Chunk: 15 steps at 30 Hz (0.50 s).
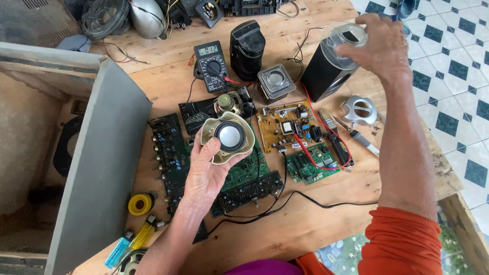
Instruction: Soldering wires to a speaker driver and inspecting electronic components on a repair bench.
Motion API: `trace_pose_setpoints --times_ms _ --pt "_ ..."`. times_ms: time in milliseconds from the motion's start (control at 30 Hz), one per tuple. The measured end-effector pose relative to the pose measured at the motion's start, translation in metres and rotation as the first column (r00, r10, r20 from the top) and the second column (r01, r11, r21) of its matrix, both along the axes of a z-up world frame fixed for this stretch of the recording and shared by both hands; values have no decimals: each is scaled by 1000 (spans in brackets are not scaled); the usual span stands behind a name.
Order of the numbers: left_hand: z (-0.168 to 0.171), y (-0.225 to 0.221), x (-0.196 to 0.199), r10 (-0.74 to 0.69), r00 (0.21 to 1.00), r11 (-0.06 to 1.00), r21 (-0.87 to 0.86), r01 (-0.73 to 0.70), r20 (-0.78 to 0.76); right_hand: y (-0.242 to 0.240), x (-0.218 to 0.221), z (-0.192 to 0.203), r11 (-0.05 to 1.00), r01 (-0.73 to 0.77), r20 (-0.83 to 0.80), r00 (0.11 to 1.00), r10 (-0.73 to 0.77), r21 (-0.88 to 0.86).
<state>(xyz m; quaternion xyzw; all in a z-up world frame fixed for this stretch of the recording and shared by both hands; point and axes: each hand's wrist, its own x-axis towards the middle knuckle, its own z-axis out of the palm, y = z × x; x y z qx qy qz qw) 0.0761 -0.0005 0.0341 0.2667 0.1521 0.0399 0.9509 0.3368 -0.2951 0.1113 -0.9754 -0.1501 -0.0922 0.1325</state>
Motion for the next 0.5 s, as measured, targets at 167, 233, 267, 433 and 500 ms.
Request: trace_pose_setpoints --times_ms 167,233,267,433,500 --pt "0 -3 1 12 998 1000 -17 -13 -55 10 15 -21 985 165 84 984 -160 -56" --pt "1 -3 1 13 997 1000 -18 -14 -71 12 16 -22 987 159 110 982 -156 -23" --pt "1 -3 0 7 997 1000 -28 -9 -80 12 19 -23 983 181 122 976 -179 -6" --pt "3 -4 -1 18 993 998 -62 -26 -115 13 10 -13 983 174 268 946 -183 59" --pt "6 -4 -2 14 989 998 -60 -23 -146 24 -26 12 988 -42 395 918 -20 148"
